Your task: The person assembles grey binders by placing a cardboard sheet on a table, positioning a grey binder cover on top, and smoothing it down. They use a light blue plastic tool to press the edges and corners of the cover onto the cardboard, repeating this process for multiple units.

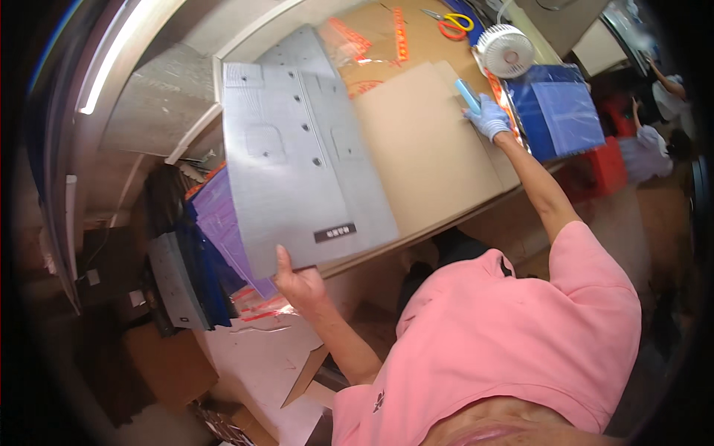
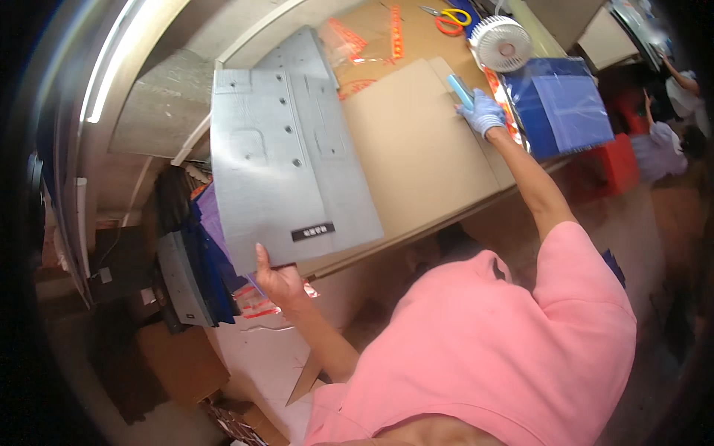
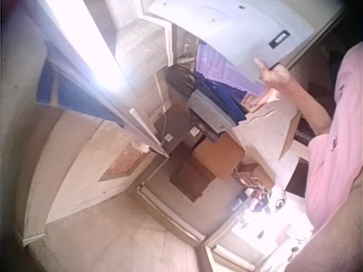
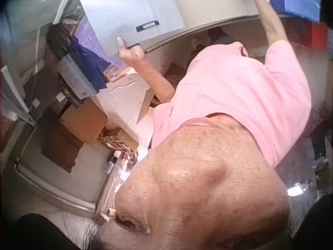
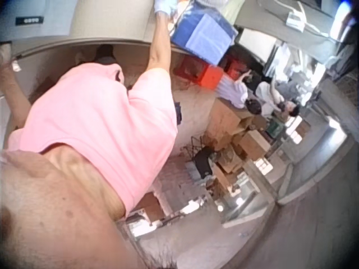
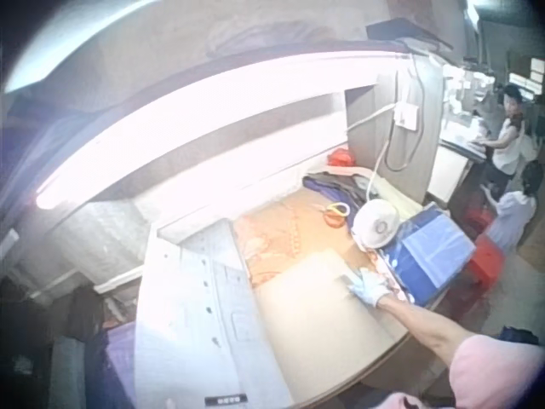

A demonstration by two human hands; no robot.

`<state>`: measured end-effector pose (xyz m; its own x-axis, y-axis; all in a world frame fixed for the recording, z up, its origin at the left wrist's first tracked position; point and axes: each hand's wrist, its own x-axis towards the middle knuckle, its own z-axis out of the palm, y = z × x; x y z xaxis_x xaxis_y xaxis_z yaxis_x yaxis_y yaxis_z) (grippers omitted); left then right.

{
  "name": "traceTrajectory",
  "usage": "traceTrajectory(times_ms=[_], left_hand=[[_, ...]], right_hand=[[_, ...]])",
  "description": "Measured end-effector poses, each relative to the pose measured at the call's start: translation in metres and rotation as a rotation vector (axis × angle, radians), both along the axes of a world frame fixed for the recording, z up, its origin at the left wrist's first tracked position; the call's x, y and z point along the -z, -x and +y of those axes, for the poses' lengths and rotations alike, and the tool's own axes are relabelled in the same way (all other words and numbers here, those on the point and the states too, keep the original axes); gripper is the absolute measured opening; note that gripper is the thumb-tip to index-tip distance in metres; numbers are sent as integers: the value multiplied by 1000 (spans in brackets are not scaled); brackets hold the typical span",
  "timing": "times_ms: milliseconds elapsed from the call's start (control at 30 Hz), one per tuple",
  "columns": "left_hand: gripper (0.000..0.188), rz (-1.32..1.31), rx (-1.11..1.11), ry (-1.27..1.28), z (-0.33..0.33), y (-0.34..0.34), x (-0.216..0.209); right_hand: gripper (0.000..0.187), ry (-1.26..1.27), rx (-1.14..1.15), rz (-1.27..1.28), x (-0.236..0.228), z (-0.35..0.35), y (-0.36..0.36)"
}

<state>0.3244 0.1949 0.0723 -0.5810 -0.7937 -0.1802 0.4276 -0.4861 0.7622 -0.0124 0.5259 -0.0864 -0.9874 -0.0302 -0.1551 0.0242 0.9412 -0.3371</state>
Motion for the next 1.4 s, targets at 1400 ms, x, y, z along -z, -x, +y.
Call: traceTrajectory(times_ms=[1400], left_hand=[[19, 526, 432, 233, 41, 137, -43]], right_hand=[[51, 67, -438, 623, 36, -70, 55]])
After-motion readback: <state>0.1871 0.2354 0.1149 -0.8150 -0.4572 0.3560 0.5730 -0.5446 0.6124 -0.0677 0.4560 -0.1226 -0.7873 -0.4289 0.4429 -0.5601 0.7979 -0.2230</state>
